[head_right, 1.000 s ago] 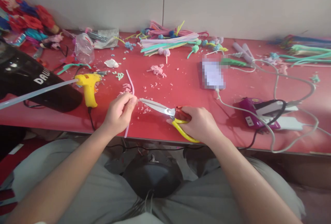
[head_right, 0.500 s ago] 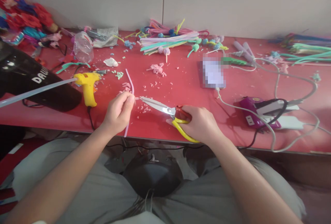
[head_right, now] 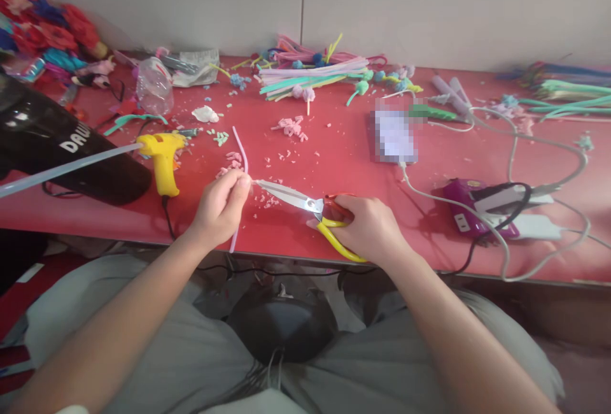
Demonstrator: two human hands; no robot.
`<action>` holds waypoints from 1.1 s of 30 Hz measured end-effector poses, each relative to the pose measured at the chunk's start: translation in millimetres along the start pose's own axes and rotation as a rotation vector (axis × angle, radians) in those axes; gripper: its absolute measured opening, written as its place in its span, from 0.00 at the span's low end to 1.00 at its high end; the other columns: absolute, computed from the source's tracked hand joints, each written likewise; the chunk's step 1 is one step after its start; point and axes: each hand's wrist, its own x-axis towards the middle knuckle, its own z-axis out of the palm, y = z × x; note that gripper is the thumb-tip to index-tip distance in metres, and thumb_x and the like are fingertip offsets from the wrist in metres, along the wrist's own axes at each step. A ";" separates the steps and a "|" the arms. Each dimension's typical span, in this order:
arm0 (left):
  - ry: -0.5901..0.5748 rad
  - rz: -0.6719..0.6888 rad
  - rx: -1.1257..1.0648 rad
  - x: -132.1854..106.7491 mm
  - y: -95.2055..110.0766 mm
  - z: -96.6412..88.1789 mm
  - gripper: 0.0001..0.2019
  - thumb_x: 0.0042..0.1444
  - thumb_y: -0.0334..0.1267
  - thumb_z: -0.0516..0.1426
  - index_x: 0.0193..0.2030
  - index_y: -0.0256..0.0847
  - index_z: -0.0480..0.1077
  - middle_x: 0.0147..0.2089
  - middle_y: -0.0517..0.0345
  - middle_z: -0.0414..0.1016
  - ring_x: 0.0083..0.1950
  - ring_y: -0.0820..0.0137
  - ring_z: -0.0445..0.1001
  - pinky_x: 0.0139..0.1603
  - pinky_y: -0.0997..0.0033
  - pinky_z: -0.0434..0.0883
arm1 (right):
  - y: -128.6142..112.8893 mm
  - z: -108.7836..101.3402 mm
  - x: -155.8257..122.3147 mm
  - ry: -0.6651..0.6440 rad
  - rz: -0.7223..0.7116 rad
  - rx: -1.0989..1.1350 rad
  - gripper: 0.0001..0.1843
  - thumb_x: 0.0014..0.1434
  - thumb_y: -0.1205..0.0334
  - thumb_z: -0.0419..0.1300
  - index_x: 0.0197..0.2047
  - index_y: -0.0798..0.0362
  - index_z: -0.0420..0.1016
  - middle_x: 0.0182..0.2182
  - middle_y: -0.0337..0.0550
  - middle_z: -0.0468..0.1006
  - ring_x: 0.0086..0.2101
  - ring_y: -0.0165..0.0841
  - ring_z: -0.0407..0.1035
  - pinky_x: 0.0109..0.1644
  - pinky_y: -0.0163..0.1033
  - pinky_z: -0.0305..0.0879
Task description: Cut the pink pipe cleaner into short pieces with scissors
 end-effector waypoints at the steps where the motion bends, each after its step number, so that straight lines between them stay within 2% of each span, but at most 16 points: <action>1: -0.004 -0.004 -0.003 0.0 0.1 -0.1 0.13 0.70 0.36 0.47 0.31 0.41 0.58 0.27 0.62 0.61 0.29 0.74 0.62 0.33 0.71 0.61 | -0.3 -0.2 0.2 -0.001 0.002 0.000 0.35 0.46 0.25 0.59 0.21 0.50 0.57 0.18 0.32 0.53 0.24 0.28 0.45 0.26 0.35 0.46; 8: -0.002 -0.007 -0.007 0.6 1.1 -0.3 0.14 0.69 0.37 0.47 0.30 0.42 0.57 0.27 0.61 0.62 0.29 0.73 0.63 0.32 0.71 0.61 | 0.1 0.7 1.6 0.004 0.002 -0.001 0.35 0.45 0.24 0.59 0.21 0.50 0.57 0.17 0.33 0.54 0.24 0.28 0.44 0.26 0.35 0.46; 18: -0.013 -0.025 -0.002 0.3 -1.0 0.3 0.13 0.70 0.38 0.45 0.31 0.42 0.58 0.26 0.61 0.62 0.28 0.73 0.62 0.31 0.71 0.61 | 3.0 1.9 -0.9 0.014 -0.010 -0.004 0.33 0.47 0.30 0.63 0.21 0.50 0.55 0.18 0.32 0.52 0.23 0.27 0.44 0.24 0.34 0.45; 33: -0.019 -0.004 0.004 1.2 -0.4 0.8 0.15 0.70 0.38 0.46 0.30 0.42 0.56 0.26 0.61 0.62 0.28 0.74 0.63 0.31 0.71 0.61 | 3.4 1.7 2.5 0.017 -0.025 -0.012 0.34 0.46 0.27 0.61 0.20 0.51 0.56 0.17 0.32 0.53 0.23 0.27 0.44 0.25 0.35 0.44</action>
